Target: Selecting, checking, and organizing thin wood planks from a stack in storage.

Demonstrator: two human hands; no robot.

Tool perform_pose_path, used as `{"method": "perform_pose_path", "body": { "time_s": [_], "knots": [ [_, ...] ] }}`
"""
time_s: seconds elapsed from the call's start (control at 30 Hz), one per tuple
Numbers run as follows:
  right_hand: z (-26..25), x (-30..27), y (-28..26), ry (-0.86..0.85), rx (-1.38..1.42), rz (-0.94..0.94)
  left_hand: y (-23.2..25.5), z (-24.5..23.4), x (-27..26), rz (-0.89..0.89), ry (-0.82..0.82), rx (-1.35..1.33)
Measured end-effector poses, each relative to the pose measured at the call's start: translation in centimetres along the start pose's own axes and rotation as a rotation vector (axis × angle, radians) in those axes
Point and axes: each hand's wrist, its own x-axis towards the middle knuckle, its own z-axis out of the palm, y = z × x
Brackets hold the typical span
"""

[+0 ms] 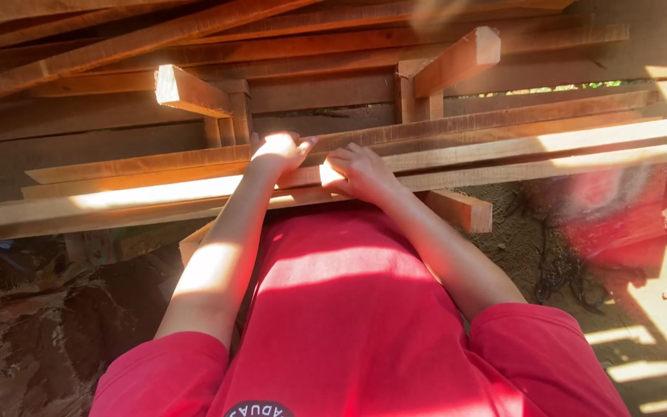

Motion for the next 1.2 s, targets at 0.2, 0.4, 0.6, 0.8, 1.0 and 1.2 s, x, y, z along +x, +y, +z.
{"method": "perform_pose_path", "body": {
  "time_s": [0.2, 0.4, 0.6, 0.8, 1.0, 1.2],
  "knots": [
    [0.7, -1.5, -1.0, 0.021, 0.025, 0.090, -1.6, 2.4, 2.3, -0.076, -0.014, 0.041],
    [2.2, -1.5, 1.0, 0.053, 0.022, 0.054, -1.4, 2.8, 2.6, -0.084, 0.041, 0.038],
    [1.6, -2.4, 0.4, -0.059, 0.018, 0.079, -3.4, 11.0, 2.8, 0.119, 0.528, 0.118],
    [3.3, -2.4, 1.9, -0.118, -0.008, 0.128, -5.5, 14.1, 0.1, 0.419, 0.752, 0.256],
    [2.1, 0.2, 1.1, -0.032, 0.019, 0.219, -5.1, 14.1, 1.4, 0.395, 0.604, 0.307],
    [2.1, 3.5, 3.3, -0.191, -0.090, 0.430, -5.1, 15.0, 2.2, 0.426, 0.764, 0.371]
  ]
}}
